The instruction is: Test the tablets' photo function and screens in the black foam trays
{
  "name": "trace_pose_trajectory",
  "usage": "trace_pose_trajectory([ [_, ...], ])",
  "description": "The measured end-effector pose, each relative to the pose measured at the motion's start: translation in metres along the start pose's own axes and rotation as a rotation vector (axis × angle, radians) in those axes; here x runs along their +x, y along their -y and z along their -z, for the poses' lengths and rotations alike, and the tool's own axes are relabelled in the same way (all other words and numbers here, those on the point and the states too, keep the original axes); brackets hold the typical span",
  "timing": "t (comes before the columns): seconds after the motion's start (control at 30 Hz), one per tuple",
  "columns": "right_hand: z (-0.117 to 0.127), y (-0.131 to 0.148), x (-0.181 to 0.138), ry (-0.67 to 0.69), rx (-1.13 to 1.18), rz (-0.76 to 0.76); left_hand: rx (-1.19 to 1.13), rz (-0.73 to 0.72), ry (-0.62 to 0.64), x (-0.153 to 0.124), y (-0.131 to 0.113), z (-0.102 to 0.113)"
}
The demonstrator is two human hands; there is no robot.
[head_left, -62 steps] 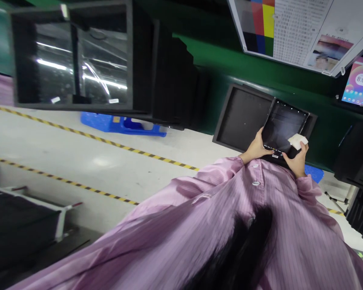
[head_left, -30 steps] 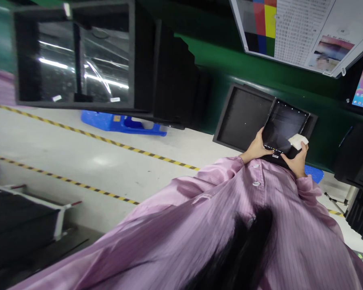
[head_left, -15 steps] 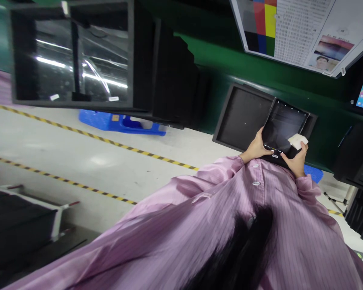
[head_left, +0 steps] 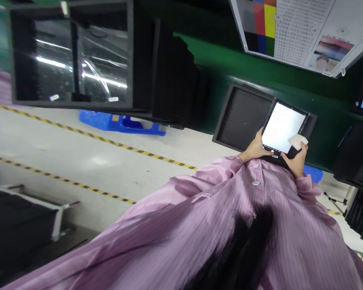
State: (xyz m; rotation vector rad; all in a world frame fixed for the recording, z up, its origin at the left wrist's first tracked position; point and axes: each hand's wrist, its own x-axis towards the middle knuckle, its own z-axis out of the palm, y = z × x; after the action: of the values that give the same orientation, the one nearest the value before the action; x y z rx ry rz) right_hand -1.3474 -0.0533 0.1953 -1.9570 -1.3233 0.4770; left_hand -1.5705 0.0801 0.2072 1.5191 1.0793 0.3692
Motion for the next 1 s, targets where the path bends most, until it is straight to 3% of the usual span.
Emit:
trace_pose_trajectory([
  [0.33, 0.001, 0.006, 0.006, -0.067, 0.008, 0.033, 0.000, -0.059, 0.035, 0.002, 0.011, 0.004],
  [0.5, 0.012, 0.010, 0.034, -0.136, -0.005, 0.042, 0.010, 0.026, 0.003, 0.004, 0.012, 0.002],
  [0.57, 0.028, 0.003, 0.052, -0.243, -0.059, 0.033, -0.011, 0.085, -0.030, 0.006, 0.011, 0.002],
  [0.67, 0.058, -0.022, 0.084, -0.520, -0.187, -0.147, -0.088, 0.161, -0.070, 0.010, 0.011, 0.004],
  [0.73, 0.074, -0.042, 0.104, -0.594, -0.244, -0.364, -0.151, 0.185, -0.094, 0.013, 0.012, 0.007],
  [0.83, 0.078, -0.058, 0.125, -0.524, -0.234, -0.535, -0.262, 0.220, -0.117, 0.018, 0.015, 0.012],
  [1.0, 0.026, -0.023, 0.134, -0.349, 0.159, -0.284, -0.444, 0.274, -0.068, 0.024, 0.020, 0.019],
])
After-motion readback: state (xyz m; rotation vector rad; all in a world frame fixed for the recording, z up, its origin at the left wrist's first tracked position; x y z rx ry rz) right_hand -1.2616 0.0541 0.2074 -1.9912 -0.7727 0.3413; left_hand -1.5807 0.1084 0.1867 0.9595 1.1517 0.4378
